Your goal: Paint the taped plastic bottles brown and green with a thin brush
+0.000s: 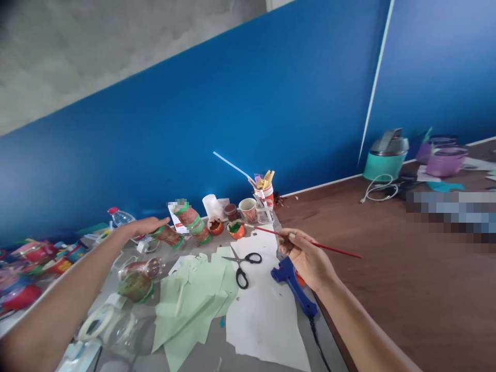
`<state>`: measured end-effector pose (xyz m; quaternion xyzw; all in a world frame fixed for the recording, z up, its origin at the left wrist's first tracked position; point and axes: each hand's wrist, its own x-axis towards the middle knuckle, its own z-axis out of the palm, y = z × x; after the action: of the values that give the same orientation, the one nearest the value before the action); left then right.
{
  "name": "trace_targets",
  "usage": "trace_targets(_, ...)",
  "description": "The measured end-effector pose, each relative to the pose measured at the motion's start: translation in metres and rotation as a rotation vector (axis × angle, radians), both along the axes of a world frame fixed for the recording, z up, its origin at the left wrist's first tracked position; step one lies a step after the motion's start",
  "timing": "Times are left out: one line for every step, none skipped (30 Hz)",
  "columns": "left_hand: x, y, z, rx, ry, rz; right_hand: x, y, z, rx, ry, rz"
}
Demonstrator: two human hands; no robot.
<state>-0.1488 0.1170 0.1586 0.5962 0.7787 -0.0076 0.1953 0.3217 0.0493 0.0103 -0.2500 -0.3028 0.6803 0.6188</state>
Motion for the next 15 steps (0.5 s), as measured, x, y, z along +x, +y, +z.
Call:
trace_targets(0.000, 0.000, 0.001, -0.013, -0.008, 0.003, 0.000, 0.000, 0.000, -0.003, 0.003, -0.004)
trace_targets(0.000, -0.001, 0.002, -0.025, -0.015, 0.005, 0.000, 0.000, 0.000, 0.000, 0.004, -0.005)
trace_targets(0.000, -0.002, 0.002, -0.036, -0.022, 0.005, 0.000, 0.000, 0.001, 0.005, 0.004, -0.005)
trace_targets(0.000, -0.002, 0.003, -0.046, -0.029, 0.004, 0.000, 0.000, 0.001, 0.010, 0.003, -0.002)
trace_targets(0.000, -0.003, 0.003, -0.055, -0.033, 0.002, 0.000, 0.000, 0.001, 0.013, 0.001, 0.001)
trace_targets(-0.001, -0.004, 0.003, -0.063, -0.037, 0.000, 0.000, -0.001, 0.001, 0.016, 0.002, -0.001)
trace_targets(-0.002, -0.004, 0.002, -0.070, -0.038, -0.001, 0.000, -0.001, 0.002, 0.019, 0.003, -0.006)
trace_targets(-0.003, -0.004, 0.001, -0.075, -0.039, -0.002, 0.000, -0.001, 0.003, 0.024, 0.003, -0.012)
trace_targets(-0.004, -0.004, 0.001, -0.079, -0.036, -0.002, 0.000, -0.001, 0.003, 0.030, 0.001, -0.016)
trace_targets(-0.006, -0.004, 0.000, -0.078, -0.029, -0.001, 0.000, -0.002, 0.004, 0.035, 0.000, -0.018)
trace_targets(-0.007, -0.003, -0.002, -0.072, -0.019, 0.001, 0.000, -0.002, 0.005, 0.038, 0.000, -0.019)
trace_targets(-0.008, -0.002, -0.003, -0.062, -0.006, 0.002, -0.001, -0.002, 0.005, 0.038, 0.002, -0.019)
trace_targets(-0.009, -0.001, -0.004, -0.048, 0.009, 0.005, -0.001, -0.002, 0.006, 0.034, 0.005, -0.019)
trace_targets(-0.010, 0.000, -0.005, -0.031, 0.025, 0.009, -0.001, -0.002, 0.006, 0.031, 0.007, -0.021)
trace_targets(-0.011, 0.001, -0.006, -0.013, 0.042, 0.014, 0.000, -0.002, 0.006, 0.030, 0.007, -0.021)
